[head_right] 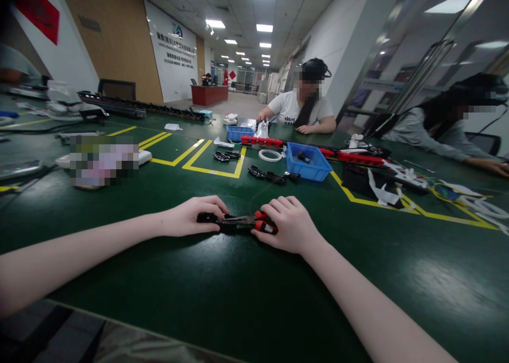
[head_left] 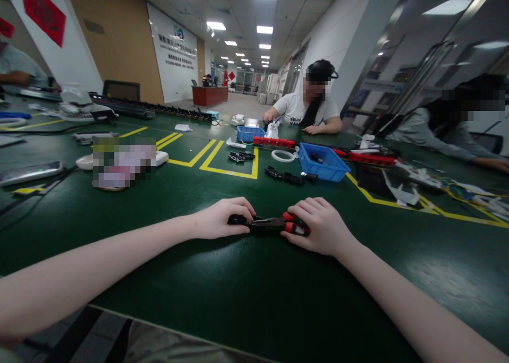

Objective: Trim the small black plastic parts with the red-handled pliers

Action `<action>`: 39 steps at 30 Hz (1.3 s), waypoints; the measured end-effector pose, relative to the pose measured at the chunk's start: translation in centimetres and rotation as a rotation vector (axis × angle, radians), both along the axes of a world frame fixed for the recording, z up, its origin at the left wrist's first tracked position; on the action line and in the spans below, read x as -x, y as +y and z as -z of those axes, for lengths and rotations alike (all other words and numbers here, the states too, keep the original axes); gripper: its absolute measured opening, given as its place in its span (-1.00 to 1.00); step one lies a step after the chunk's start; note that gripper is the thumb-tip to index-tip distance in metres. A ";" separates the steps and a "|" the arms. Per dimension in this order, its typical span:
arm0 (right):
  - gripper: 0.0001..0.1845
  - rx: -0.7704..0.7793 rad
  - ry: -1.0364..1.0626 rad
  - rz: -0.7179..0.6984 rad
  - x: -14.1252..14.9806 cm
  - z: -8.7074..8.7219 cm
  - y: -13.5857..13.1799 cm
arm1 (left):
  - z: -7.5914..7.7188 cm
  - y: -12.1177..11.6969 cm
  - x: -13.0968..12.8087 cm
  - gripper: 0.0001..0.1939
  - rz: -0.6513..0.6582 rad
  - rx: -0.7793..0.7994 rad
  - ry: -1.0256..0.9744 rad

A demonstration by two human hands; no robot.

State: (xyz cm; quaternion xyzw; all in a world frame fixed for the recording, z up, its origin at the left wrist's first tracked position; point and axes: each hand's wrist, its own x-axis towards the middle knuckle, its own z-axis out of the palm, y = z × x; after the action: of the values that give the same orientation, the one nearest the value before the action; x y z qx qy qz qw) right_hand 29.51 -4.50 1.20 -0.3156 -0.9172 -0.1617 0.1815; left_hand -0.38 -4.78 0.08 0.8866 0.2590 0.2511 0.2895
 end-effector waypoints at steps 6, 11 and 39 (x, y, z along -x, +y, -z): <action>-0.58 -0.006 0.024 -0.014 -0.2 0.2 -0.1 | 0.0 0.1 0.0 -0.90 -0.009 0.016 -0.013; -0.59 -0.007 0.039 -0.016 -0.1 0.2 -0.1 | -0.1 0.0 0.0 -0.90 -0.024 0.027 -0.001; -0.57 -0.002 0.099 -0.067 0.0 0.0 -0.4 | 0.1 0.5 0.2 -0.88 -0.032 0.127 -0.041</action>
State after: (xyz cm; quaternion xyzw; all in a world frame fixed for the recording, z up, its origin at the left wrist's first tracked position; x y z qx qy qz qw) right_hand 29.48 -4.89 1.18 -0.2923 -0.9171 -0.1405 0.2321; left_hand -0.62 -4.30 0.01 0.8567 0.2827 0.2570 0.3465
